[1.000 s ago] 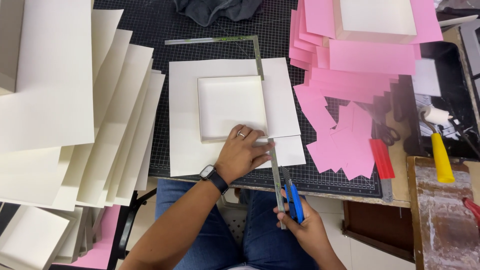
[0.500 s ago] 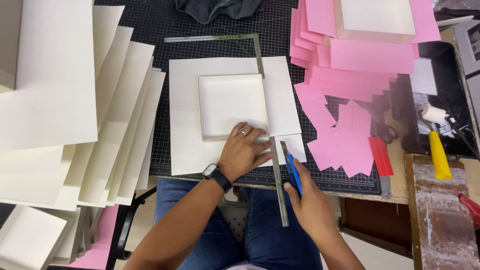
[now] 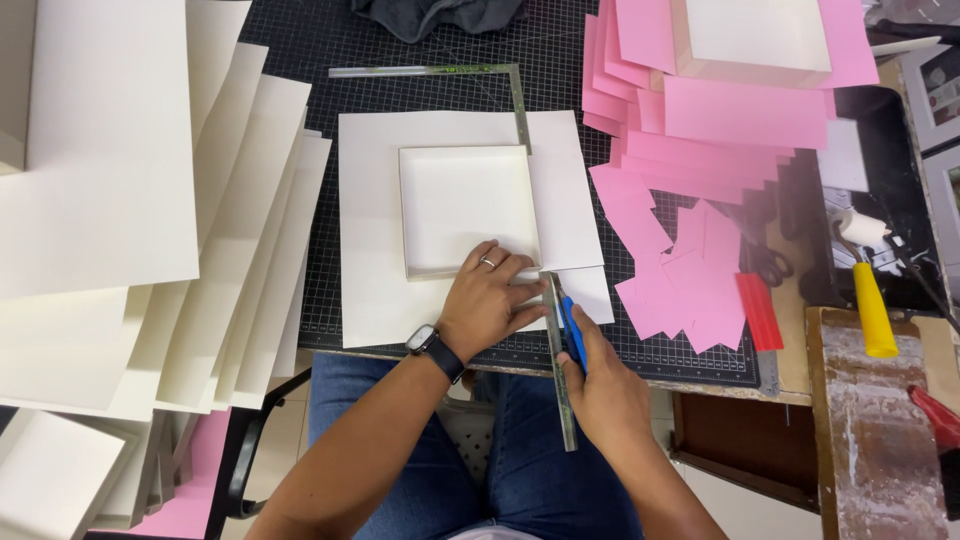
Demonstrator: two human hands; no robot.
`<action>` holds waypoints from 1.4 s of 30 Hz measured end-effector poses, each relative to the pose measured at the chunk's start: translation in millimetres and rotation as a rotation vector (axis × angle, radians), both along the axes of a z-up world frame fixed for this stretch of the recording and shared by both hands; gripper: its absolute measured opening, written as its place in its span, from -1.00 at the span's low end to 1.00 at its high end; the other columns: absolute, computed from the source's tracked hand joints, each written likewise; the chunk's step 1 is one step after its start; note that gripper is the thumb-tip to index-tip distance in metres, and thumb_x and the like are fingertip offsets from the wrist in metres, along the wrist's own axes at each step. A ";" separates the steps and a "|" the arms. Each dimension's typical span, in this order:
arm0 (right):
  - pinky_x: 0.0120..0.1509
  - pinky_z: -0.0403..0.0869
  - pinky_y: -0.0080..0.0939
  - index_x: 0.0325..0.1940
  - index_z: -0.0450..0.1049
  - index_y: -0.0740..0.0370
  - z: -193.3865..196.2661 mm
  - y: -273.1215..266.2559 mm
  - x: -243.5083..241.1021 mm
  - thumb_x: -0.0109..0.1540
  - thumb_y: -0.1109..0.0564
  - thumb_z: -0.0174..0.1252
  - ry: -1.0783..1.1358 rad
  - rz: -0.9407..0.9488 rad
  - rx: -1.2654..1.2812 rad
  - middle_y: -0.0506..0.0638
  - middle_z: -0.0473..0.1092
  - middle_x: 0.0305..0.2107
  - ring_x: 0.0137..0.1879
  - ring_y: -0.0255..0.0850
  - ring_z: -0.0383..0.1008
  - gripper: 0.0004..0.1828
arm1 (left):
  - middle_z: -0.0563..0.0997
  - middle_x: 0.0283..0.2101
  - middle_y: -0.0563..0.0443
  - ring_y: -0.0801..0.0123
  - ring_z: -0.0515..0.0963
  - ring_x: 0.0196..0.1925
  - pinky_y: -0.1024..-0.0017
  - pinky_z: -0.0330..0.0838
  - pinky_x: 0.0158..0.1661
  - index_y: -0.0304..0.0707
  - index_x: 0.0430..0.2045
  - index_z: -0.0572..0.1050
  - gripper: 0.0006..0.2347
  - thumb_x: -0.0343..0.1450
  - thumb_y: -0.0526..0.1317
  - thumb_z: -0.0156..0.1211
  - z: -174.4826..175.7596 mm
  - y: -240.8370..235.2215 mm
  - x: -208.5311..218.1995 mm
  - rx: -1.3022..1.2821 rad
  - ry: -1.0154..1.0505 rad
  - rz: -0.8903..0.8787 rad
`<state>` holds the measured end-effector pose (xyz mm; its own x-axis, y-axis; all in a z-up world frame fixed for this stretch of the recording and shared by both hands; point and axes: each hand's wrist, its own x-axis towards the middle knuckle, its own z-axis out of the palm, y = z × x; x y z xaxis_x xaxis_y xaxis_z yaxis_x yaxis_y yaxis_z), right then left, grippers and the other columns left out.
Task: Cutting pink cardstock to size using a utility knife and an L-square ruler to create box packaging.
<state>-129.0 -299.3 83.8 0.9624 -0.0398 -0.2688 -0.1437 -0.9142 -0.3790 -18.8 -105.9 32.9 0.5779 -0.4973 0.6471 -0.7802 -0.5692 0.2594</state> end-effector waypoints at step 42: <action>-0.01 0.62 0.27 0.64 -0.18 -0.13 18.9 -65.5 -53.1 0.19 -0.39 -0.10 0.064 -0.466 0.038 0.23 0.60 -0.37 -0.23 0.23 0.67 -0.01 | 0.58 -0.06 0.04 0.05 0.46 -0.08 0.11 0.27 -0.15 0.03 -0.25 0.70 -0.75 0.38 0.08 0.29 -4.6 -5.7 -8.0 0.061 0.085 0.069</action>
